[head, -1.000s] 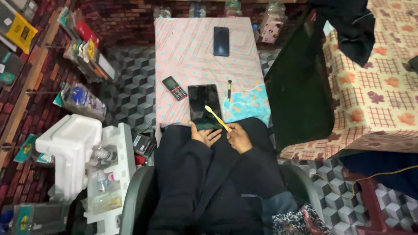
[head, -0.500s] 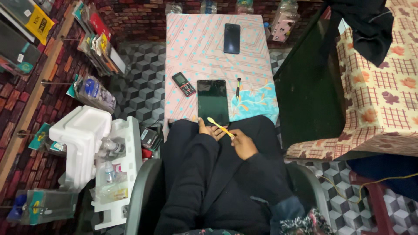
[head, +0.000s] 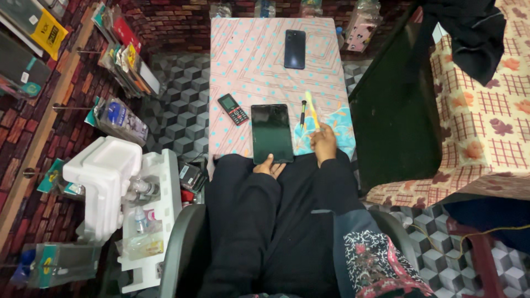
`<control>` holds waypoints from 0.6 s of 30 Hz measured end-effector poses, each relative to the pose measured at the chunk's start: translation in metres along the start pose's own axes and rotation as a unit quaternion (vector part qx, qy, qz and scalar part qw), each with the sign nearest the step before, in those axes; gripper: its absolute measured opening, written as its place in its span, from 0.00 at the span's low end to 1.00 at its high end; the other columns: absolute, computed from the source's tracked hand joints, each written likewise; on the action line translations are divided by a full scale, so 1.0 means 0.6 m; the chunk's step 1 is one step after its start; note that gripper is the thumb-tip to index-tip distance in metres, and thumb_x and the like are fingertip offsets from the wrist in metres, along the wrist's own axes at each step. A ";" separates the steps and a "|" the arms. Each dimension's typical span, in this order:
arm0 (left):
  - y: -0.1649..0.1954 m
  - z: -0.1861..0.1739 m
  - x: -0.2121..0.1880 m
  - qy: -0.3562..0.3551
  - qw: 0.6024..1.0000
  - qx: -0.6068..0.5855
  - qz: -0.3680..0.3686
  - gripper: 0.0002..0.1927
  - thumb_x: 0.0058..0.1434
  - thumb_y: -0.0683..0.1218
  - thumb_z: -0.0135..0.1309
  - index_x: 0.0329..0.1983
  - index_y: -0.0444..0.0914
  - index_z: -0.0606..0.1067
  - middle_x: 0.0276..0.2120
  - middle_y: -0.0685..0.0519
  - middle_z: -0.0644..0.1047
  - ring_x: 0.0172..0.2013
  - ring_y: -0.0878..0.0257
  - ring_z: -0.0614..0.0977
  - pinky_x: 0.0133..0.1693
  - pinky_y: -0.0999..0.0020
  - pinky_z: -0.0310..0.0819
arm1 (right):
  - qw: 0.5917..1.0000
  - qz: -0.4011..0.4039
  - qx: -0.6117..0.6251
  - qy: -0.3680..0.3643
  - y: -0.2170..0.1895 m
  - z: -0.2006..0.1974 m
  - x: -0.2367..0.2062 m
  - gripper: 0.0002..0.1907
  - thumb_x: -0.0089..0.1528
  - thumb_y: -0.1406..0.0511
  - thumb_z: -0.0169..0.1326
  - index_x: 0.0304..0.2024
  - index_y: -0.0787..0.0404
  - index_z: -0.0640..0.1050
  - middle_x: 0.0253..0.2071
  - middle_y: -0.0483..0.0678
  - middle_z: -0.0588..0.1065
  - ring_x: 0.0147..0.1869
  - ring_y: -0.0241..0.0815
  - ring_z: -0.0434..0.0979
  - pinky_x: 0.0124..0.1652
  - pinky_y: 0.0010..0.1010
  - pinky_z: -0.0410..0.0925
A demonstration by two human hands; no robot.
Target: The person brushes dust from a disassembled tablet's screen and frame with a small yellow brush, turning the tablet over to clean both sides, then sets it down and works on a red feature phone, using a screwdriver to pry open its back cover and handle the battery.
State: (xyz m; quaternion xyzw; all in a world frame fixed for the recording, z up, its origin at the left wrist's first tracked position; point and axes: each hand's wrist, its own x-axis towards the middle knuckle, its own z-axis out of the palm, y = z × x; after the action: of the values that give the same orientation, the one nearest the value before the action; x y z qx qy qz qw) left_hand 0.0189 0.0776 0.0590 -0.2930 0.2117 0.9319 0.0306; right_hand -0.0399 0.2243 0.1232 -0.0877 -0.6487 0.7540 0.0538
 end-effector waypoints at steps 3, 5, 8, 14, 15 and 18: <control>-0.004 -0.009 -0.006 -0.045 0.999 0.004 -0.011 0.14 0.65 0.39 0.55 0.51 0.29 0.71 0.49 0.38 0.78 0.50 0.43 0.82 0.54 0.43 0.79 | 0.996 0.042 0.081 -0.010 -0.005 -0.008 0.002 0.19 0.69 0.71 0.45 0.64 0.60 0.67 0.37 0.49 0.73 0.30 0.36 0.71 0.27 0.28 0.66; -0.007 -0.016 -0.014 -0.043 0.999 0.020 -0.008 0.13 0.65 0.38 0.55 0.50 0.28 0.71 0.49 0.38 0.78 0.51 0.41 0.82 0.55 0.41 0.78 | 0.992 0.069 0.103 -0.024 -0.007 -0.013 -0.001 0.20 0.69 0.71 0.45 0.64 0.60 0.66 0.39 0.49 0.74 0.34 0.36 0.73 0.31 0.28 0.68; -0.011 -0.031 -0.028 -0.054 0.998 0.016 -0.020 0.13 0.64 0.36 0.55 0.50 0.28 0.71 0.49 0.38 0.78 0.53 0.41 0.81 0.57 0.40 0.77 | 0.989 0.087 0.108 -0.043 -0.005 -0.013 -0.009 0.21 0.69 0.70 0.43 0.65 0.59 0.65 0.41 0.49 0.76 0.37 0.36 0.74 0.34 0.28 0.68; -0.008 -0.045 -0.033 -0.138 0.990 -0.011 -0.039 0.08 0.63 0.34 0.55 0.46 0.30 0.75 0.46 0.42 0.79 0.54 0.44 0.80 0.57 0.35 0.73 | 0.990 0.072 0.110 -0.057 -0.002 -0.014 -0.018 0.19 0.70 0.69 0.42 0.64 0.59 0.66 0.44 0.50 0.76 0.39 0.38 0.75 0.36 0.29 0.68; -0.007 -0.047 -0.033 -0.166 0.985 -0.018 -0.039 0.07 0.64 0.33 0.55 0.45 0.30 0.76 0.45 0.42 0.79 0.53 0.45 0.80 0.56 0.33 0.71 | 0.989 0.074 0.118 -0.054 -0.003 -0.015 -0.017 0.19 0.70 0.70 0.42 0.64 0.59 0.65 0.44 0.51 0.76 0.40 0.38 0.75 0.36 0.29 0.68; -0.008 -0.060 -0.041 -0.228 0.973 -0.024 -0.027 0.09 0.63 0.31 0.55 0.45 0.33 0.79 0.44 0.44 0.80 0.50 0.47 0.82 0.59 0.30 0.73 | 0.983 0.081 0.155 -0.050 0.001 -0.016 -0.013 0.19 0.69 0.71 0.42 0.62 0.58 0.64 0.43 0.52 0.76 0.39 0.39 0.74 0.35 0.30 0.67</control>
State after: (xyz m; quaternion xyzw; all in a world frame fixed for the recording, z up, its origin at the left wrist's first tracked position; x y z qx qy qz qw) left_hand 0.0593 0.0688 0.0445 -0.0786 0.1688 0.9778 0.0958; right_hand -0.0306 0.2320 0.1219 -0.0926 -0.5169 0.8506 -0.0275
